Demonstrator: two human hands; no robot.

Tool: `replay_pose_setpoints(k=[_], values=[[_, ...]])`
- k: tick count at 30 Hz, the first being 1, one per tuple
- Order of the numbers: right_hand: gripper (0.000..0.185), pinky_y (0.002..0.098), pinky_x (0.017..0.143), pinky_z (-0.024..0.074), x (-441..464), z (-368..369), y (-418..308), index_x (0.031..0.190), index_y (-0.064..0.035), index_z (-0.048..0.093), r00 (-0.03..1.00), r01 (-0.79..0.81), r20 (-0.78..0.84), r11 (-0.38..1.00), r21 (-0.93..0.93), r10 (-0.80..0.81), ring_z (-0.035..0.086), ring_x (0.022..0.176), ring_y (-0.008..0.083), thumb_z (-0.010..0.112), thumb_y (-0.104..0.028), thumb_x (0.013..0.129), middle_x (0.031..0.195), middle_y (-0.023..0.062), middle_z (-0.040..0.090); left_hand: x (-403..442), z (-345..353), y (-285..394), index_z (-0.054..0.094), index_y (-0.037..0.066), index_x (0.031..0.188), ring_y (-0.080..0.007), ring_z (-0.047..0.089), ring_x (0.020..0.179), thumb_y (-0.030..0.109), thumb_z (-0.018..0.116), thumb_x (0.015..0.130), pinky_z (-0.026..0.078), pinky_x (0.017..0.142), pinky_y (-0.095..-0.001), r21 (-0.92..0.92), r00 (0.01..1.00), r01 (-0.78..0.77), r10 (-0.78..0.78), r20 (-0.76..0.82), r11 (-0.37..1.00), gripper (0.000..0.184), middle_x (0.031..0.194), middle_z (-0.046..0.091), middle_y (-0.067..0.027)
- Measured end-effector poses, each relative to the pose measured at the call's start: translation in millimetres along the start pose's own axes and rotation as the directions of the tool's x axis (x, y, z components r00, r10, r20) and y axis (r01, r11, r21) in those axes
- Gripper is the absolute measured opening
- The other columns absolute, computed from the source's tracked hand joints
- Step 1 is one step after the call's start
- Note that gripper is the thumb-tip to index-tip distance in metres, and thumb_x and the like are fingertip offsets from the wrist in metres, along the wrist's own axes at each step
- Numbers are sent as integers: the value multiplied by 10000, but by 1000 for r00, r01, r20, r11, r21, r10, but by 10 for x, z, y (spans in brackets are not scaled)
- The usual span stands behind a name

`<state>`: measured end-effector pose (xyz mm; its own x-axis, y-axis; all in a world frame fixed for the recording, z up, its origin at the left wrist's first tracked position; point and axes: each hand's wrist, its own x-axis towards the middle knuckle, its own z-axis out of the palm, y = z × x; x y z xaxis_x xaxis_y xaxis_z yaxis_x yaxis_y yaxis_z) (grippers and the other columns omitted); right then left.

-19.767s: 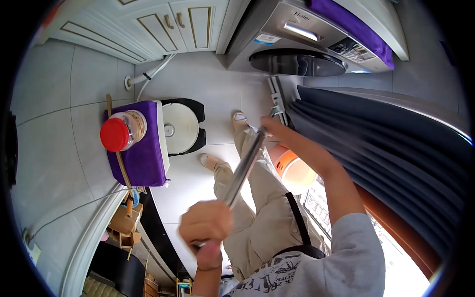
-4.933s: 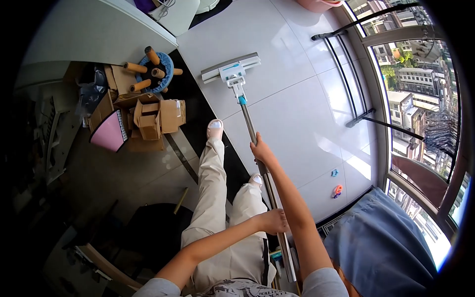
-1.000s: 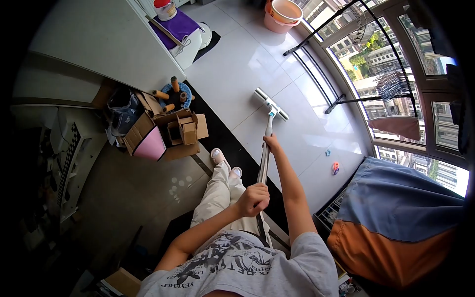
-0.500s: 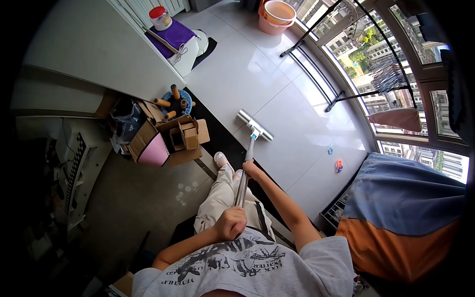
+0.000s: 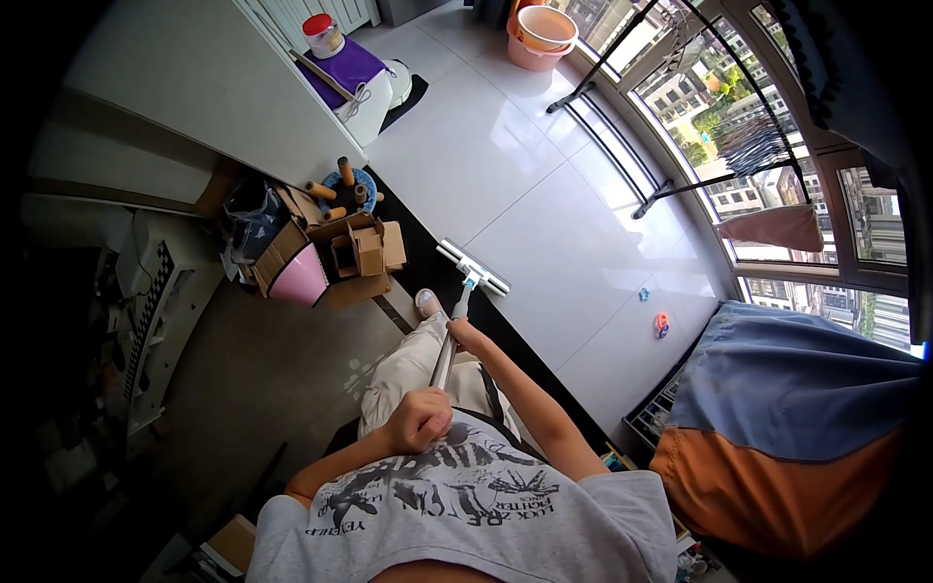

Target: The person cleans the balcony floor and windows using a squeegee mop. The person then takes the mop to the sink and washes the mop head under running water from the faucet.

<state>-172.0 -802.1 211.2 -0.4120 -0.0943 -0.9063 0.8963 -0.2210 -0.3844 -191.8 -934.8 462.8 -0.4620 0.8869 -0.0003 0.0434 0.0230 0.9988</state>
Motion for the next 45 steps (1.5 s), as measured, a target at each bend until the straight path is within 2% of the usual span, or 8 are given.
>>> replay_pose_setpoints(k=[4,10,20,24,26,28,36,45], values=[[133,279,469,466,145,-33,36,797,-19,419,995,53,-94,978,203,-34,501,518,138,435,-131,727,607,66,465,53,26,14,393,45,445,-200,418,449,114,334,737,365,577,-291,-70,995,26,-32,-91,997,306,453,428,-50],[136,187,403,413,689,-607,92,615,-29,335,899,-411,434,215,886,-68,429,422,126,459,-9,666,519,61,410,490,96,8,438,20,578,-235,443,617,160,441,718,361,599,-323,-48,991,-132,130,-29,990,198,589,461,-67],[155,183,396,357,79,-1275,-1016,589,-55,291,727,-686,550,471,555,411,365,439,98,382,-19,709,525,36,343,1286,252,480,413,53,935,-251,439,810,57,567,644,360,726,-313,2,864,-468,457,-211,884,329,880,429,-97],[110,189,459,373,26,-1707,-1113,639,-19,351,778,-594,521,683,426,351,385,470,121,412,-27,730,558,56,371,1645,450,109,416,67,1024,-246,446,897,44,601,618,360,804,-357,182,866,-339,381,-322,923,447,955,434,-87],[71,209,516,391,-373,-1815,-1200,749,24,422,618,649,674,747,-146,-405,434,546,121,435,-45,742,623,72,436,1854,656,-272,428,73,1005,-237,465,883,32,623,583,365,809,-370,308,841,-223,342,-419,925,468,955,445,-80],[139,220,560,400,-345,-2029,-1499,869,24,459,754,329,657,867,-373,-3,452,618,101,440,-33,744,688,58,477,2126,958,-530,431,74,1007,-235,477,860,11,628,557,368,815,-357,369,823,-245,393,-410,897,495,951,452,-79],[119,200,444,388,393,-1933,-1692,665,-33,448,718,25,514,721,-693,469,471,477,113,451,-109,757,558,62,501,2384,1648,-222,244,47,1183,-301,326,1057,90,645,602,338,849,-343,102,210,455,4,-978,884,707,1160,276,-162],[130,207,402,443,667,-1502,-1701,611,-28,370,629,-187,265,473,-861,731,461,436,130,442,-21,720,508,75,431,2690,2819,-398,323,33,1133,-265,406,975,281,553,716,348,812,-320,-472,-209,146,-439,-874,869,536,1086,358,-152]])
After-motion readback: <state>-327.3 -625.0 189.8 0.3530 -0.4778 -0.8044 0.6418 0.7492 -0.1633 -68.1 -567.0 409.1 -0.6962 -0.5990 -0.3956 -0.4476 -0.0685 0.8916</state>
